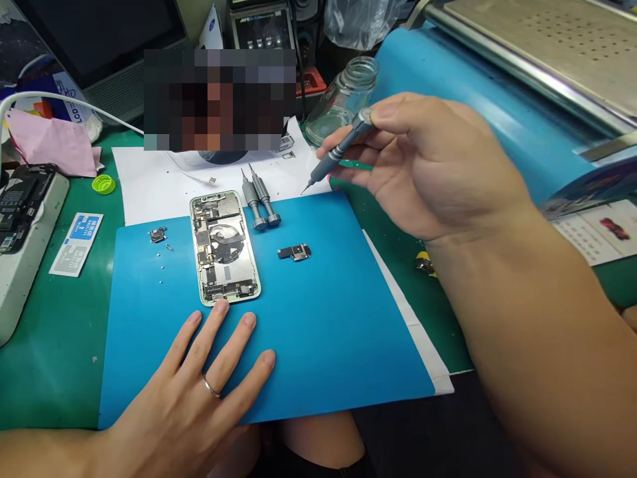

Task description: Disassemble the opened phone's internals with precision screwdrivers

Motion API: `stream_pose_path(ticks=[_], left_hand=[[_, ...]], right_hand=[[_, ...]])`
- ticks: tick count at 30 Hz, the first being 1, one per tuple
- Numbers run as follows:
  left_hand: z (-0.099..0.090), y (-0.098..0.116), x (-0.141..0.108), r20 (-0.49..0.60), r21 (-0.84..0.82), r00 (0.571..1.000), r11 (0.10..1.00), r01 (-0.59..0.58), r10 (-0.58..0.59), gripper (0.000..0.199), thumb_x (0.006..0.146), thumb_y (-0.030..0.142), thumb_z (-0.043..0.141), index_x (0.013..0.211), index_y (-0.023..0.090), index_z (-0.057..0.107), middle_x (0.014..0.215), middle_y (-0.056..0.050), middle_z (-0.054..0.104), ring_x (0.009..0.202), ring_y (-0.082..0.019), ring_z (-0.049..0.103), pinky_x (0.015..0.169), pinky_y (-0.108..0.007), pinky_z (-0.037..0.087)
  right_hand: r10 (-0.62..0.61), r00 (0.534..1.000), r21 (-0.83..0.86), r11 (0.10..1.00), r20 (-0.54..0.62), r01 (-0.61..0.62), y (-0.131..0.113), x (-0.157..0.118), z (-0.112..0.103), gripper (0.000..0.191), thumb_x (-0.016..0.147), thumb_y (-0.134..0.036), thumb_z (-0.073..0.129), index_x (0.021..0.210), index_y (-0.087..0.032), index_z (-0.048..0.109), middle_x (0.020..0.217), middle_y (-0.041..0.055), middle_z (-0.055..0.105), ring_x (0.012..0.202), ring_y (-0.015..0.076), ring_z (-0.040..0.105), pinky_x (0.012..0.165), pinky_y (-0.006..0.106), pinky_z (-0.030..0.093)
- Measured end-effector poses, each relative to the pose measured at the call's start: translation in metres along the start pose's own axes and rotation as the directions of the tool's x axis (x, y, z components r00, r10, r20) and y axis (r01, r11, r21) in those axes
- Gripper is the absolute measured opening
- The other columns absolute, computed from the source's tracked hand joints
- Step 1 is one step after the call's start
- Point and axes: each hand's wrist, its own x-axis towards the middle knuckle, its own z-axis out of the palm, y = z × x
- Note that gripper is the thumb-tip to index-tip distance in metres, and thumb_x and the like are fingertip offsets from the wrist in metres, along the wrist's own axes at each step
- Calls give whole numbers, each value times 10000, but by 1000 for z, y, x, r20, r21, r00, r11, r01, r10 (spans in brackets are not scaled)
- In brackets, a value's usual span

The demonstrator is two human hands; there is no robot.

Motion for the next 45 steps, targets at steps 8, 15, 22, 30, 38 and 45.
stream_pose_path(ticks=[8,15,22,30,38,45], left_hand=[[-1,-1,1,3,-10,1000,1000,1,-1,699,997,488,544,1600,182,368,1661,-204,331,1490,-514,347,1149,-637,246],[0,1,-1,8,-32,1000,999,7,-7,735,975,492,579,1599,171,361,1667,-208,316,1507,-508,320,1166,-636,228],[5,2,-1,-8,-53,1000,998,20,-21,780,947,507,606,1600,166,349,1674,-215,292,1532,-514,244,1184,-641,129],[6,2,-2,-2,-56,1000,998,23,-24,858,915,551,635,1607,154,320,1685,-221,259,1534,-520,225,1191,-644,111],[7,1,-2,-1,-85,1000,996,22,-22,824,944,528,609,1611,148,312,1692,-233,229,1538,-529,205,1188,-649,81],[8,0,-2,-10,-77,1000,997,22,-23,823,947,537,599,1613,149,310,1687,-226,250,1543,-520,200,1193,-647,94]], right_hand=[[-413,885,-445,848,-215,288,-4,-19,41,251,946,-519,640,1031,-307,744,911,42,744,811,231,746,599,356,586],[-488,872,-680,650,-31,339,4,-20,38,83,950,-358,651,1014,-309,670,1017,56,763,890,244,748,643,369,560],[-357,934,-729,635,15,254,8,-18,52,86,851,-280,686,898,-240,626,890,43,761,823,201,739,660,318,591],[-183,955,-829,476,233,294,0,-8,57,100,903,-322,625,964,-252,660,999,86,746,888,284,712,790,443,551],[84,981,-946,290,172,141,-13,27,68,75,888,-272,640,920,-212,672,936,113,739,910,329,680,726,418,454],[279,941,-979,129,190,159,-44,21,58,377,918,-218,553,1288,-157,599,993,111,737,887,274,622,680,366,381]])
